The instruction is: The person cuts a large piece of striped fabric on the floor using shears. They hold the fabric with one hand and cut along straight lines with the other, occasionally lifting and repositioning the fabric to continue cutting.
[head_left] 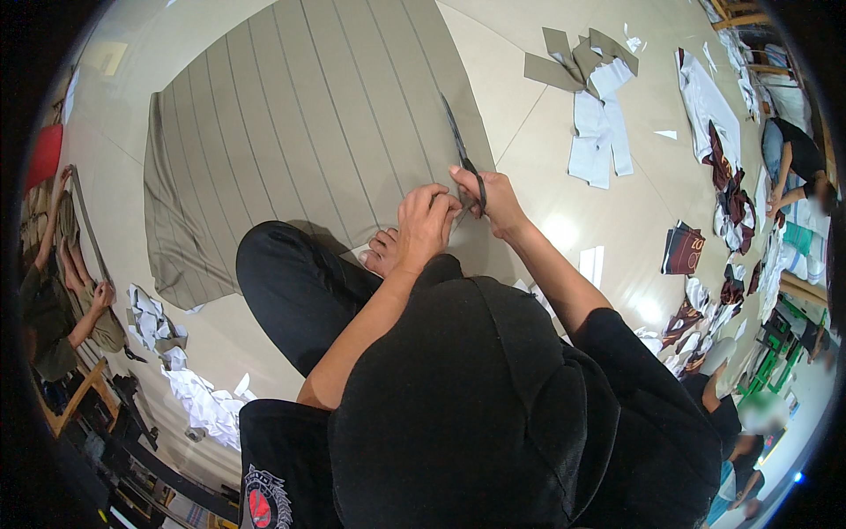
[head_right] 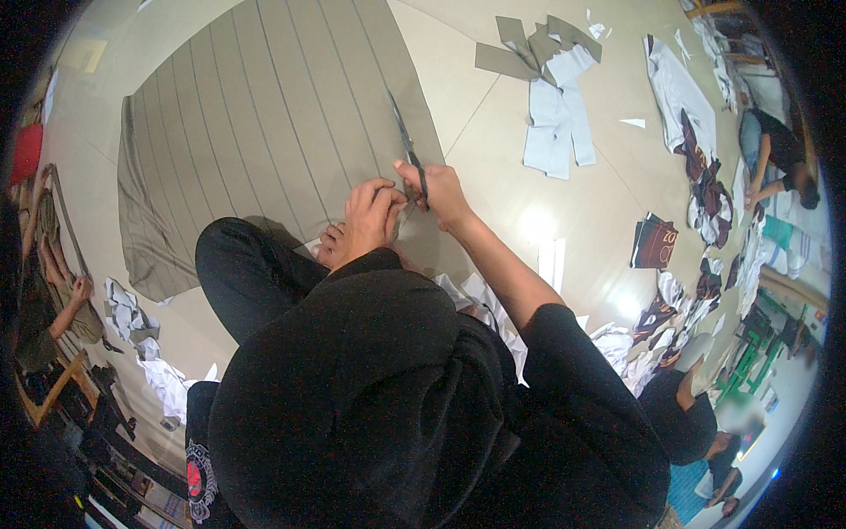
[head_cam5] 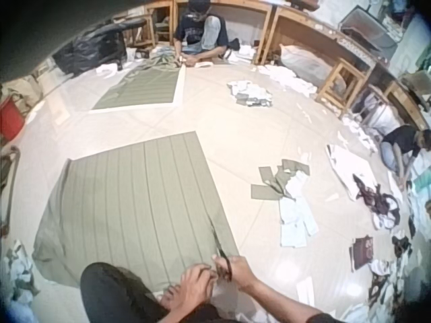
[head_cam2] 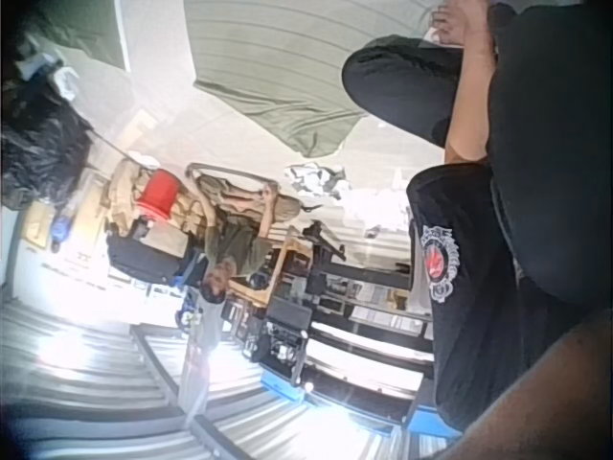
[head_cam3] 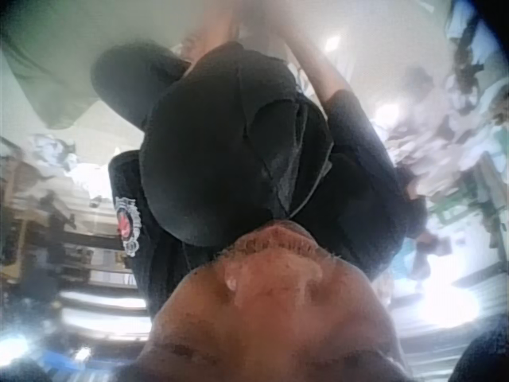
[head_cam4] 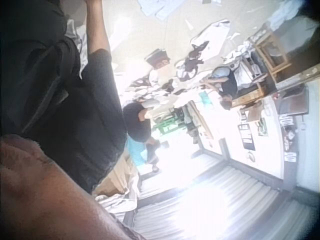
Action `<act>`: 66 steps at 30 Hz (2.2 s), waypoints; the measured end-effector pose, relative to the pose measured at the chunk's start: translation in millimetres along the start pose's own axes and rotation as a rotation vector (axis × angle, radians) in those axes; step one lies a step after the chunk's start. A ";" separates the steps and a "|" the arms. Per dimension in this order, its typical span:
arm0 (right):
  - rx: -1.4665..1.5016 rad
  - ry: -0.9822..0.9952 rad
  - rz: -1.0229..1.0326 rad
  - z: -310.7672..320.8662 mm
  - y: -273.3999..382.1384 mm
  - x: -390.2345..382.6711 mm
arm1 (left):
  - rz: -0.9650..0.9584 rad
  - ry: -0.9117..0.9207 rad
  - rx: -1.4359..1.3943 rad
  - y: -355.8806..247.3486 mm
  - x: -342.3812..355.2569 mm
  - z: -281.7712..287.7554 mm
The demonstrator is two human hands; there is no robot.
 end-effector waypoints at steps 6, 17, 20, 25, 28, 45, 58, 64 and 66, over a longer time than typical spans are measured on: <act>-0.024 0.015 0.013 1.5 -1.7 4.9 | -0.004 0.003 -0.009 -0.4 -0.2 0.4; 0.010 -0.001 0.024 0.5 -1.3 5.1 | 0.004 0.012 -0.015 -1.4 0.6 1.9; 0.012 0.001 0.024 0.6 -3.5 6.7 | 0.009 0.009 -0.017 -1.6 0.7 1.5; -0.016 0.001 0.020 -1.5 -0.6 3.2 | 0.014 0.014 -0.013 -0.5 0.4 0.7; -0.026 -0.002 0.016 -1.8 -0.2 2.7 | 0.015 0.015 -0.018 0.0 -0.1 0.3; 0.036 0.070 0.087 -2.4 14.5 12.0 | -0.011 0.007 -0.008 -1.8 0.3 1.7; -0.063 -0.013 -0.007 -3.7 20.4 20.0 | 0.019 0.030 -0.011 -1.7 0.2 2.1; -0.076 -0.014 -0.012 -2.7 19.1 21.0 | 0.024 0.035 -0.014 -1.9 0.3 2.2; -0.078 -0.004 0.001 -2.9 19.5 20.4 | 0.033 0.032 -0.022 -3.0 0.3 2.6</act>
Point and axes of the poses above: each hand's wrist, its own x-axis towards the middle knuckle, its own z-axis out of the back of the hand, y = z × x, the point moved 6 cm from there along x, towards the middle knuckle, and after that the axes turned 5 degrees about -x, right-handed, at the moved point
